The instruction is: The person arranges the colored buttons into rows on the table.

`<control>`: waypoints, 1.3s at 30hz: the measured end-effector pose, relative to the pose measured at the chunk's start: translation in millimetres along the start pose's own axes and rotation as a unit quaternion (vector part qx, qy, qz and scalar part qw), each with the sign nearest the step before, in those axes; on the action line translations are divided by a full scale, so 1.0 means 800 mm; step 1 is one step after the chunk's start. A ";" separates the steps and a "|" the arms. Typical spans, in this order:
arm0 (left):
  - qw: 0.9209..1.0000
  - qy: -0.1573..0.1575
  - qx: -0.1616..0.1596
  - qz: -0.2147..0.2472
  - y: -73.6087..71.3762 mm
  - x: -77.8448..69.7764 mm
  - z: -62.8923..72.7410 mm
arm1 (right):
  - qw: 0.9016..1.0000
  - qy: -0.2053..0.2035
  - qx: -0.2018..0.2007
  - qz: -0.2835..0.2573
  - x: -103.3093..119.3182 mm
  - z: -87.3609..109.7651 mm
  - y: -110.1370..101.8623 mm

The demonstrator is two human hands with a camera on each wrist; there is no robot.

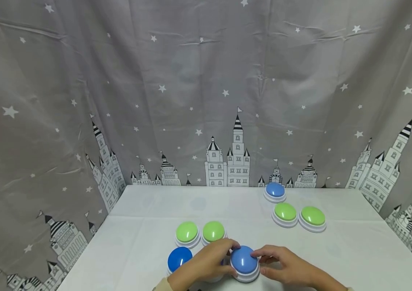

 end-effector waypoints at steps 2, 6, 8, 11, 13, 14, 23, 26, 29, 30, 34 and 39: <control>1.000 -0.005 0.002 0.001 -0.001 0.000 0.002 | 1.000 -0.003 0.004 -0.004 0.001 -0.001 0.001; 1.000 0.003 0.000 -0.003 -0.002 0.000 0.006 | 1.000 -0.003 0.010 -0.014 0.001 -0.001 0.004; 1.000 0.012 -0.003 -0.008 -0.002 0.000 0.008 | 1.000 0.001 0.014 -0.022 0.001 0.000 0.006; 1.000 0.020 -0.005 -0.009 -0.001 0.002 0.011 | 0.999 0.004 0.019 -0.029 0.001 0.001 0.010; 1.000 0.021 -0.004 -0.007 0.000 0.003 0.012 | 0.999 0.012 0.023 -0.035 0.000 0.001 0.012; 1.000 0.019 -0.003 -0.005 0.001 0.005 0.012 | 0.999 0.014 0.024 -0.037 0.000 0.001 0.012; 1.000 0.017 0.004 -0.005 0.004 0.009 0.011 | 0.999 0.011 0.031 -0.019 -0.002 0.000 0.012; 0.999 0.028 0.009 -0.013 0.003 0.008 0.010 | 1.000 0.003 0.029 -0.007 -0.003 0.000 0.010; 0.999 0.027 0.016 -0.008 0.001 0.006 0.007 | 1.000 0.000 0.024 0.000 -0.004 0.000 0.008; 1.000 0.024 0.020 -0.001 0.001 0.005 0.006 | 1.000 0.001 0.022 0.004 -0.005 0.000 0.007; 0.999 0.012 0.026 0.013 0.000 0.002 -0.001 | 1.000 0.018 0.017 0.007 -0.008 0.000 0.003; 1.000 0.014 0.023 0.016 -0.003 -0.004 -0.017 | 0.999 0.039 -0.002 0.016 -0.011 0.002 -0.010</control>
Point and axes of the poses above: each hand's wrist, its own z-axis away from the middle knuckle, its own y-axis out of the palm, x = y × z, the point moved 6 cm from there along -z, towards the middle knuckle
